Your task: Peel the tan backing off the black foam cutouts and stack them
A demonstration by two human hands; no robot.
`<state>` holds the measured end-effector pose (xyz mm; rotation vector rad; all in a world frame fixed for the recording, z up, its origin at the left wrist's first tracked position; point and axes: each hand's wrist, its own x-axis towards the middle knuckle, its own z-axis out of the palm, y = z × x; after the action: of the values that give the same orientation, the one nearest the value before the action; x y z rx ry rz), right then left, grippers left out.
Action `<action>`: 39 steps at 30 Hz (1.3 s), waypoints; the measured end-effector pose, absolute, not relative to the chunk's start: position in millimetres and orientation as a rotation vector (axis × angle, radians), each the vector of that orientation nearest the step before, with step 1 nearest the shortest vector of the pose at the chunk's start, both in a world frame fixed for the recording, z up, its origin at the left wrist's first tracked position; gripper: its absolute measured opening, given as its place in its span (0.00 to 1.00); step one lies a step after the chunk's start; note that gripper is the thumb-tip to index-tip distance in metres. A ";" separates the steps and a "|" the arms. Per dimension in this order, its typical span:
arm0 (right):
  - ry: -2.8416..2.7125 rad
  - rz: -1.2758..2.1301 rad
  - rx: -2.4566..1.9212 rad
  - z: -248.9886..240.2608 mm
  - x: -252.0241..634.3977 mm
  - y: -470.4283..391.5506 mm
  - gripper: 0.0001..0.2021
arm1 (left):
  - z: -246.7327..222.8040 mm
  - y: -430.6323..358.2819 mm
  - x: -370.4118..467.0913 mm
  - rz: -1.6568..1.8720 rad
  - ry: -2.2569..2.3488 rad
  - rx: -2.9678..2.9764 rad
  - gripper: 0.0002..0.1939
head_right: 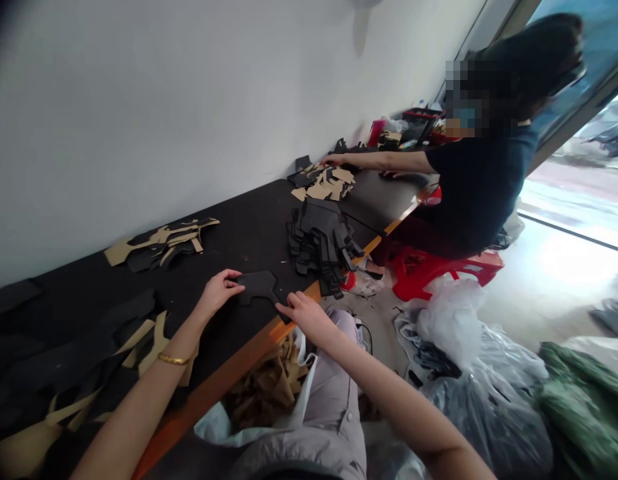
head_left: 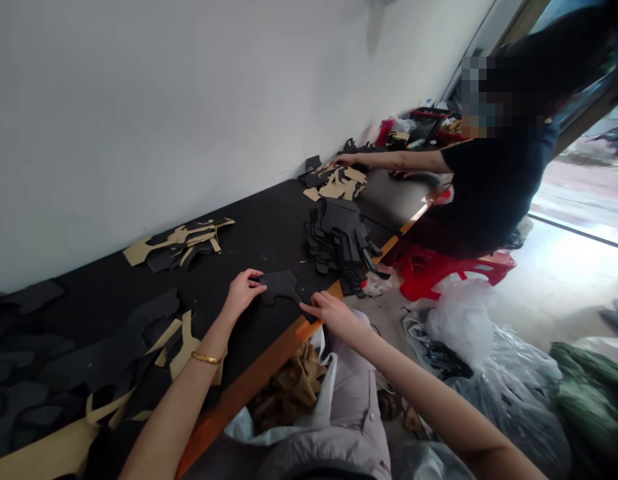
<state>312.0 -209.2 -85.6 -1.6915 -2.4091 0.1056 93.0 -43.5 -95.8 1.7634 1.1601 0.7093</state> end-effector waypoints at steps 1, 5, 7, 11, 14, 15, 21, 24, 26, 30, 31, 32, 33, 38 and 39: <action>-2.424 0.067 -1.683 -89.2 313.7 -211.7 0.21 | -96.1 -43.4 93.0 0.712 1.161 1.766 0.18; -2.467 0.004 -1.657 -94.2 319.4 -216.8 0.23 | -97.4 -42.7 92.9 0.705 1.165 1.785 0.18; -2.448 0.060 -1.641 -88.7 318.9 -213.1 0.22 | -97.9 -42.0 92.9 0.705 1.165 1.798 0.17; -2.152 0.134 -1.653 -73.9 301.5 -189.0 0.23 | -99.2 -39.4 94.0 0.698 1.166 1.802 0.18; -2.086 0.147 -1.611 -74.9 275.1 -163.0 0.21 | -99.3 -37.4 95.3 0.669 1.185 1.805 0.18; -2.126 0.140 -1.588 -78.4 266.2 -154.9 0.20 | -98.7 -37.2 95.8 0.663 1.191 1.810 0.18; -2.227 0.002 -1.616 -108.1 242.7 -130.7 0.29 | -89.8 -42.2 99.3 0.673 1.193 1.885 0.14; -2.235 -0.020 -1.605 -113.6 245.1 -130.8 0.31 | -84.8 -45.4 98.8 0.656 1.184 1.907 0.13; -2.235 -0.022 -1.600 -114.2 246.1 -131.5 0.32 | -81.1 -47.4 96.3 0.636 1.165 1.927 0.15; -2.225 -0.028 -1.595 -116.2 245.5 -131.0 0.32 | -72.4 -49.8 91.5 0.577 1.114 2.005 0.18; -2.222 -0.031 -1.594 -117.4 245.3 -130.6 0.32 | -70.5 -49.9 91.7 0.571 1.119 2.029 0.18; -2.218 -0.034 -1.592 -118.6 245.1 -130.2 0.32 | -68.8 -49.6 92.6 0.573 1.135 2.050 0.17; -2.214 -0.036 -1.589 -119.9 245.1 -129.8 0.33 | -67.7 -48.9 93.9 0.577 1.155 2.067 0.17; -2.200 -0.032 -1.589 -120.5 245.6 -129.6 0.32 | -68.3 -40.5 94.7 0.603 1.251 2.042 0.14; -2.206 -0.029 -1.585 -119.4 245.7 -130.1 0.32 | -69.2 -37.3 91.8 0.621 1.278 2.034 0.13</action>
<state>245.7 -130.1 -119.4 -1.5849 -2.2060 -0.0289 91.8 -37.3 -69.2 2.0341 1.2781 0.6212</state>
